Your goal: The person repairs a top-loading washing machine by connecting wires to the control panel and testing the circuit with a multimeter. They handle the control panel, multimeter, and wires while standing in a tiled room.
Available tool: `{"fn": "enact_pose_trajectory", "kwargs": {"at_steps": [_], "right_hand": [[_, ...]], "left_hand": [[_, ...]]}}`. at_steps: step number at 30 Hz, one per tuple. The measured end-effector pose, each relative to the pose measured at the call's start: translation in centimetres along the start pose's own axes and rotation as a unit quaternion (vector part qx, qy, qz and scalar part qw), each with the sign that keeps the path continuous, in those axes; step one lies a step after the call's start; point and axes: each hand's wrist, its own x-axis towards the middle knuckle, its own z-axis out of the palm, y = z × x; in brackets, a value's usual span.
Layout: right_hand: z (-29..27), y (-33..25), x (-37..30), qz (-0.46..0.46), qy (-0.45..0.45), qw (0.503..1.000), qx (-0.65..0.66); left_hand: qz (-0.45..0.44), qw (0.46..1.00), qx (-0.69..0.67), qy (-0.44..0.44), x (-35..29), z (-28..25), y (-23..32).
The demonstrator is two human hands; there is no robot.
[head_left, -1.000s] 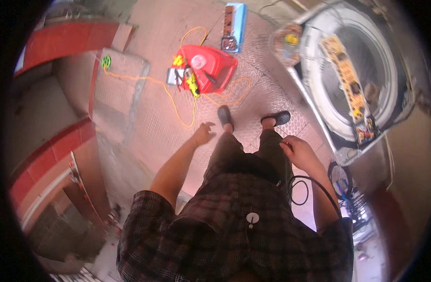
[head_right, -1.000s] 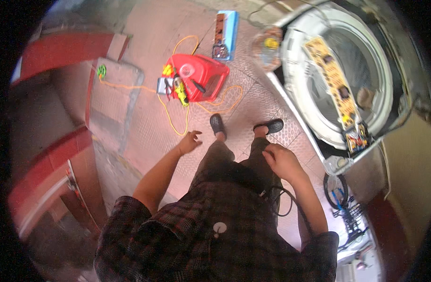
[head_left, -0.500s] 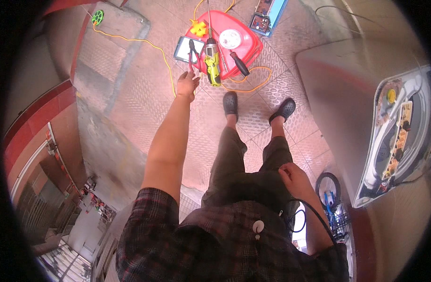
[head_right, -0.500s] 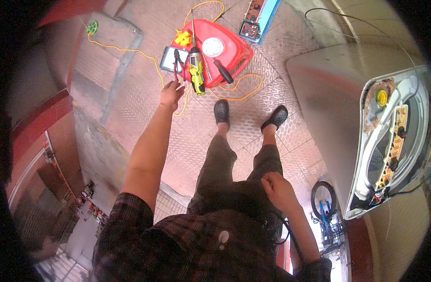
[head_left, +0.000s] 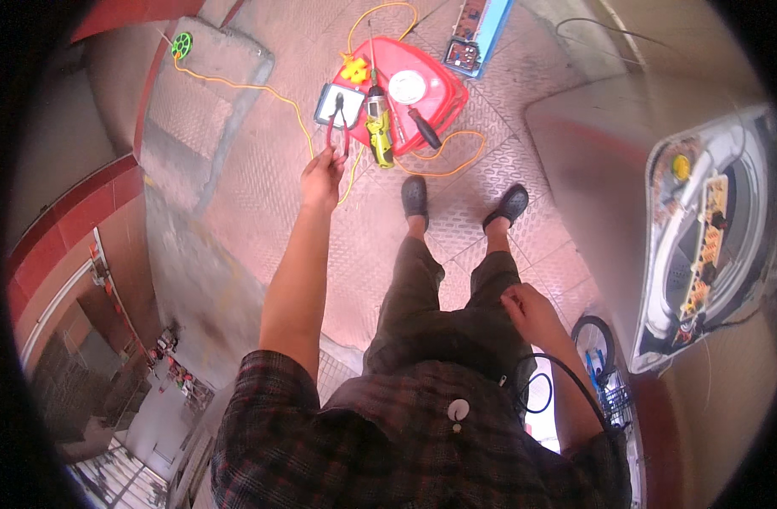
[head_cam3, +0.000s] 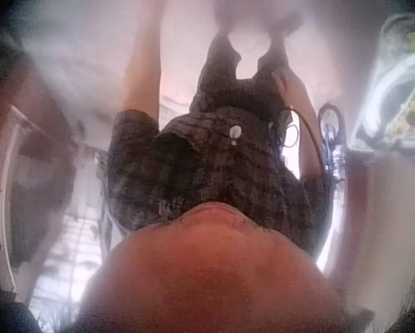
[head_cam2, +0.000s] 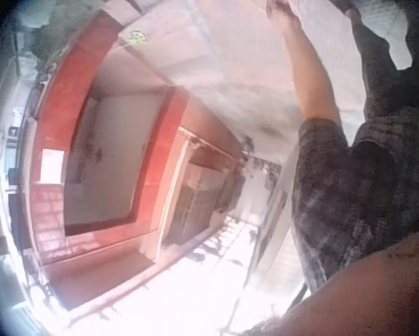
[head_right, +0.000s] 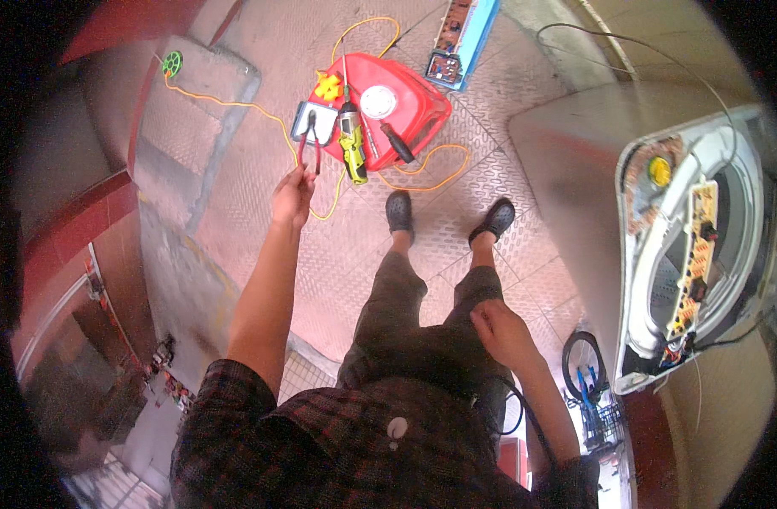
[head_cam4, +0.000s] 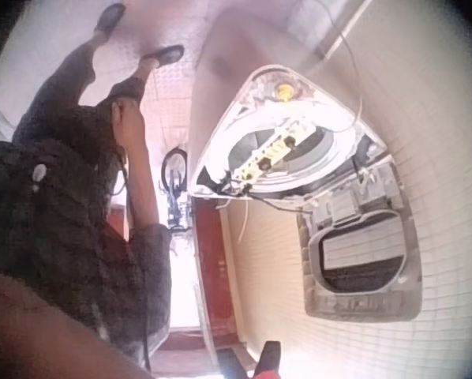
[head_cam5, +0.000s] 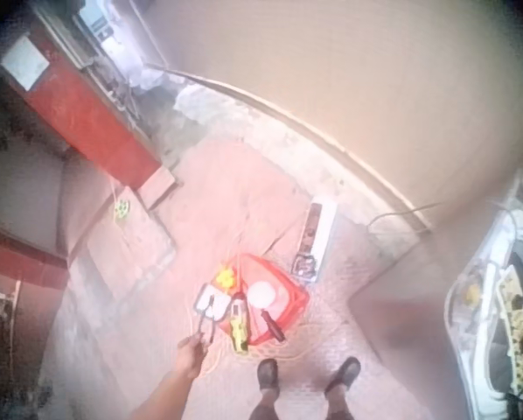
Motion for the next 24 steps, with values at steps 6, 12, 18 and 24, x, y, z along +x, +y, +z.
{"fn": "enact_pose_trajectory", "kwargs": {"at_steps": [6,12,18,24], "right_hand": [[-3.6,-0.5,-0.5,-0.059,0.11,0.987,0.098],[-8.5,-5.7,-8.3,-0.208,0.142,0.864,0.437],[-8.8,3.3,-19.7,-0.307,0.165,0.614,0.708],[-9.5,13.6,-25.7,-0.162,0.362,0.525,0.753]], "left_hand": [[-0.017,0.985,0.015,-0.173,-18.3,7.7,1.8],[-0.105,0.82,0.18,-0.533,-34.8,20.0,1.9],[-0.164,0.657,0.328,-0.658,-45.3,31.6,-5.5],[0.251,0.312,0.587,-0.704,-51.8,44.5,-10.0]]}}
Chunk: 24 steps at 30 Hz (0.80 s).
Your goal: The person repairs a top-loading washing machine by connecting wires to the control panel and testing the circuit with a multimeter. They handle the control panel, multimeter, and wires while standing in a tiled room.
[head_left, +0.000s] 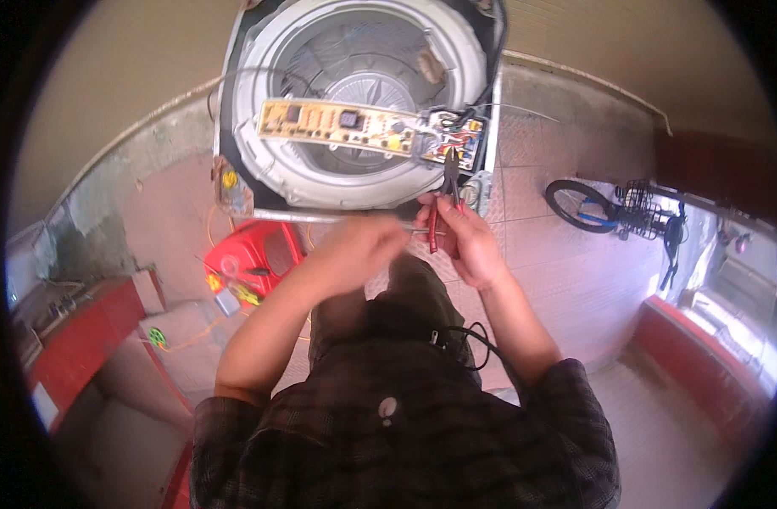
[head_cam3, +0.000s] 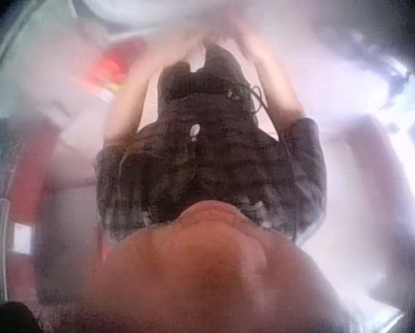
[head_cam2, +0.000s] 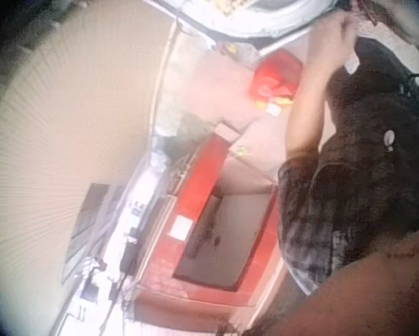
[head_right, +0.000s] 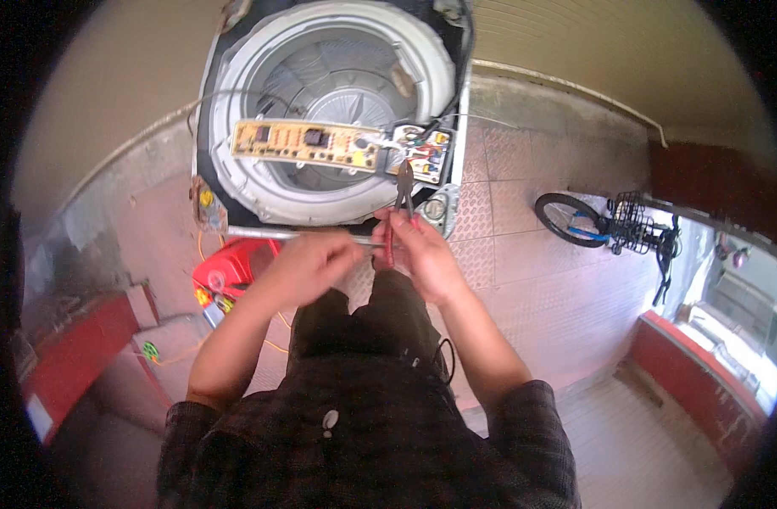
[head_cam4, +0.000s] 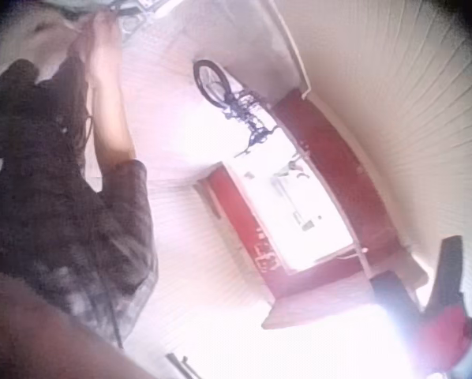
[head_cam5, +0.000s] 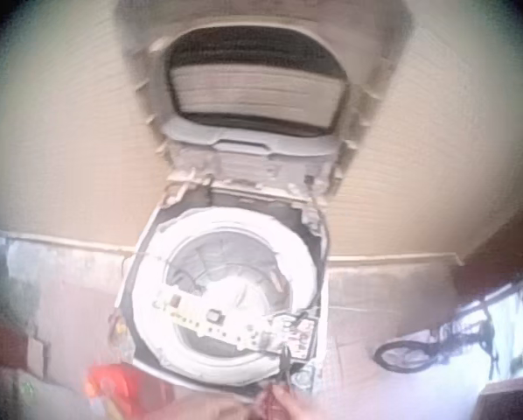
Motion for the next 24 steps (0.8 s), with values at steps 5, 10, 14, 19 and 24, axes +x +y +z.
{"fn": "enact_pose_trajectory", "kwargs": {"at_steps": [5,10,14,19,24], "right_hand": [[-5.9,-2.4,2.2,0.019,-0.002,1.0,-0.008],[-6.6,-3.8,5.4,0.027,-0.034,0.993,0.105],[-6.2,-3.9,6.6,-0.003,-0.042,0.991,0.123],[-5.4,-3.5,7.9,-0.02,-0.031,0.987,0.154],[-5.0,-3.2,9.1,-0.015,-0.007,0.988,0.153]], "left_hand": [[0.168,0.958,0.12,0.199,14.7,-1.4,4.7],[0.205,0.929,0.287,0.112,25.7,-1.2,1.7],[0.135,0.957,0.253,0.039,28.1,-3.0,0.8],[0.101,0.974,0.201,-0.029,29.4,-3.6,-0.8],[0.117,0.97,0.209,-0.04,29.3,-3.3,-0.8]]}}
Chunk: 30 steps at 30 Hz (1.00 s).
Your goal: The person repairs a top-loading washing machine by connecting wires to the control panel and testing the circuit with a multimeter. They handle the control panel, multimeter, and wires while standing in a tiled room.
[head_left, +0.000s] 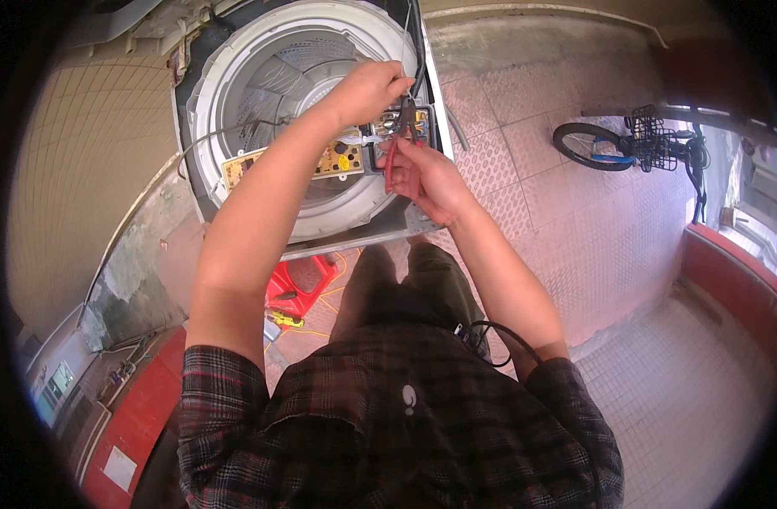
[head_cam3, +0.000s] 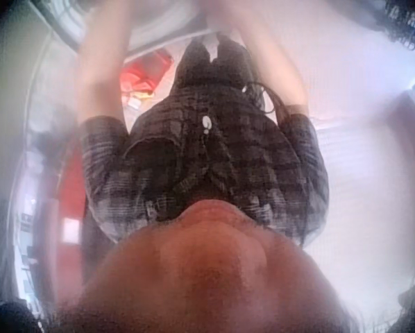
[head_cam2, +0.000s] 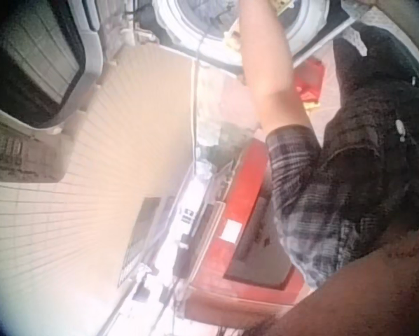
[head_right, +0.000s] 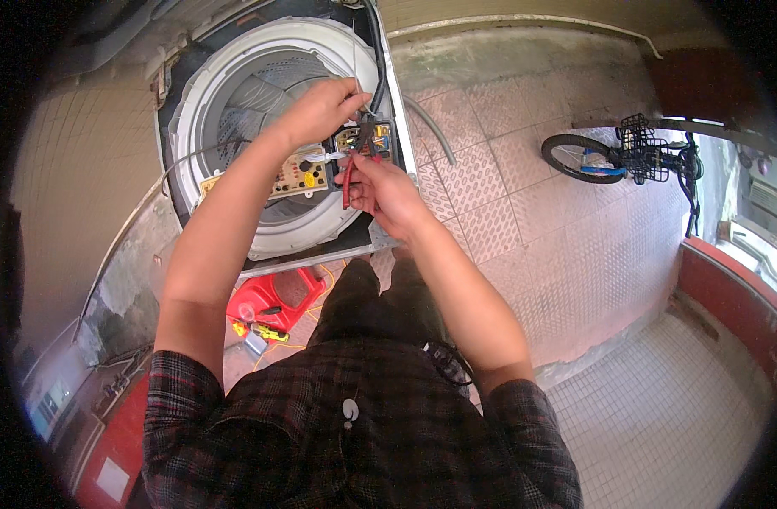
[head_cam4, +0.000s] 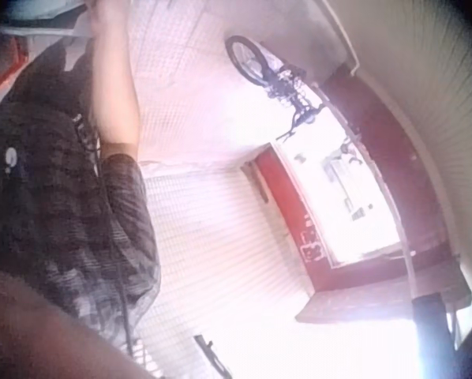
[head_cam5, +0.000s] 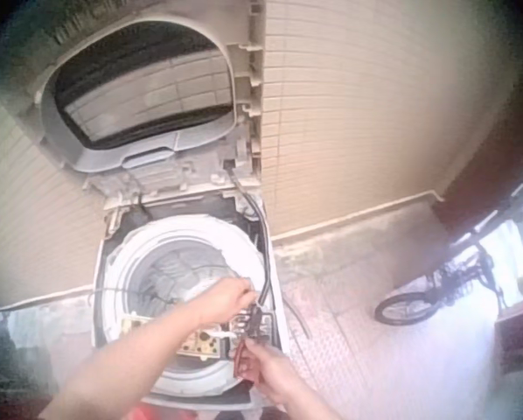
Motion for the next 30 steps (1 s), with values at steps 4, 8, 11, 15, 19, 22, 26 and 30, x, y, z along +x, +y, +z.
{"fn": "enact_pose_trajectory", "kwargs": {"at_steps": [4,8,11,15,19,22,26,30], "right_hand": [[0.3,0.4,0.5,-0.008,0.011,1.0,0.017],[0.9,0.5,0.5,-0.014,0.01,0.999,0.033],[1.1,0.7,0.4,-0.02,0.023,0.999,0.033],[1.6,0.7,0.5,-0.019,0.039,0.998,0.054],[1.4,1.2,0.9,-0.017,0.034,0.997,0.062],[1.4,1.3,1.1,-0.022,0.038,0.996,0.072],[1.5,1.7,1.4,-0.037,0.038,0.995,0.086],[1.9,1.7,1.5,-0.039,0.044,0.993,0.102]], "left_hand": [[0.001,1.0,-0.01,0.014,-0.2,0.2,-0.2],[-0.011,0.999,-0.034,0.014,-0.4,0.3,-0.4],[-0.022,0.998,-0.05,0.006,-0.4,0.3,-0.3],[-0.009,0.999,-0.031,0.018,-0.5,0.5,-0.5],[-0.004,0.999,-0.033,0.022,-0.4,0.7,-0.8],[-0.007,0.999,-0.03,0.02,-0.5,0.6,-0.6],[-0.007,0.999,-0.033,0.027,-0.5,0.8,-0.9],[-0.009,0.999,-0.041,0.03,-0.5,0.8,-0.8]]}}
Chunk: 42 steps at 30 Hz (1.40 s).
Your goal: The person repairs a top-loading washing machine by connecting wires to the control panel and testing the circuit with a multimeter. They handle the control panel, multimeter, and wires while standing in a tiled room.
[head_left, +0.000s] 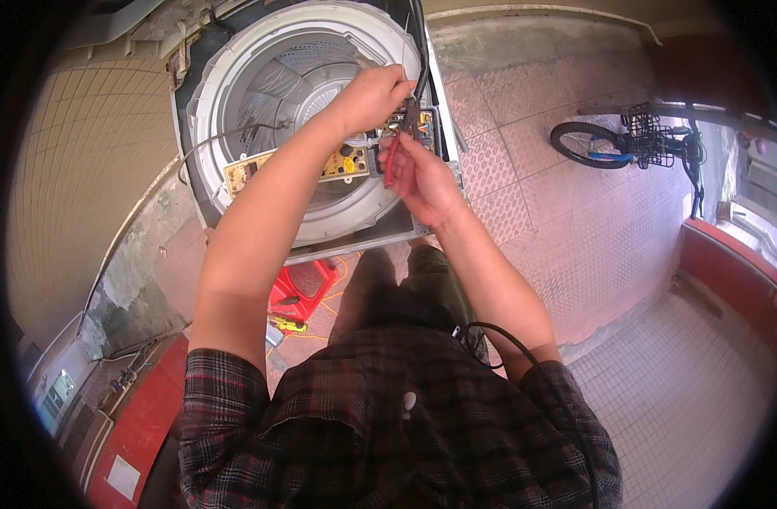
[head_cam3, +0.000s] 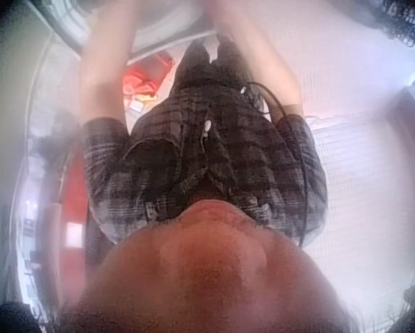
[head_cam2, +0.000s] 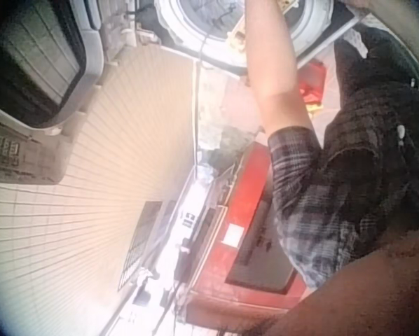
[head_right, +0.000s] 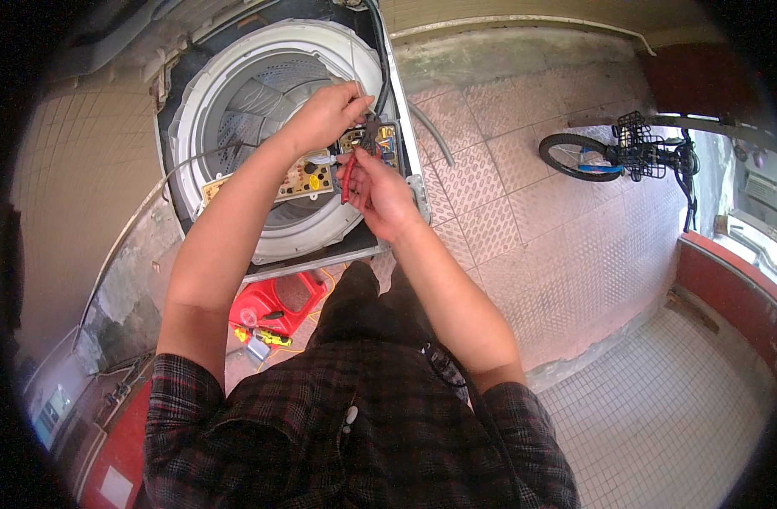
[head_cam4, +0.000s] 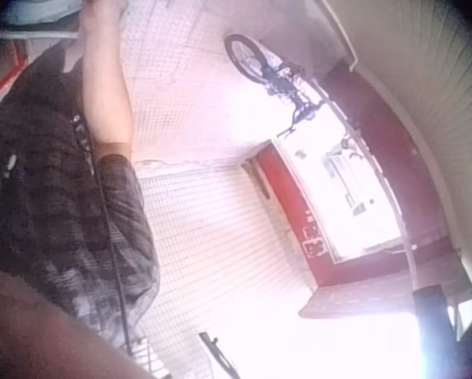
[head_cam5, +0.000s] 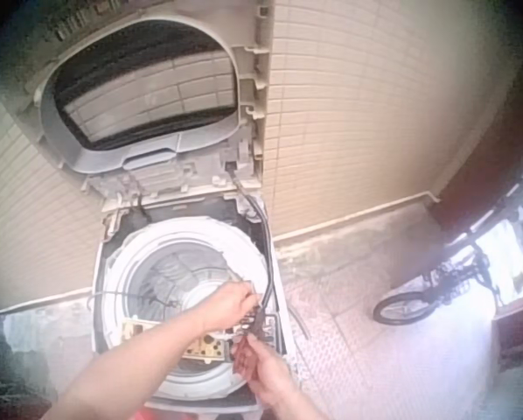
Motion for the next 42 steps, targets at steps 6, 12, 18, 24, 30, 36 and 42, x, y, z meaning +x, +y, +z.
{"fn": "enact_pose_trajectory", "kwargs": {"at_steps": [6,12,18,24,30,36,42], "right_hand": [[0.2,0.0,0.0,0.004,-0.013,0.999,0.038],[0.3,-0.1,0.0,0.017,-0.009,0.998,0.059],[1.1,-0.2,0.2,0.042,-0.028,0.989,0.136],[2.0,-0.6,0.3,0.042,0.043,0.996,0.064],[3.7,-1.1,-5.3,0.066,-0.058,0.941,-0.326],[-0.9,0.4,-11.3,-0.033,-0.197,0.678,-0.707],[-2.0,3.1,-10.6,0.019,-0.309,0.585,-0.75]], "left_hand": [[0.001,1.0,-0.004,0.004,0.0,-0.2,0.1],[-0.004,1.0,0.004,-0.003,0.0,-0.6,0.5],[-0.002,1.0,-0.01,0.011,-0.1,-0.6,0.9],[-0.019,0.996,0.079,0.043,-0.6,-1.3,2.1],[-0.122,0.951,-0.185,0.213,-11.7,-6.0,5.0],[-0.356,0.906,-0.139,0.181,-38.3,3.3,4.2],[-0.726,0.533,-0.405,0.159,-61.6,22.5,-3.2]]}}
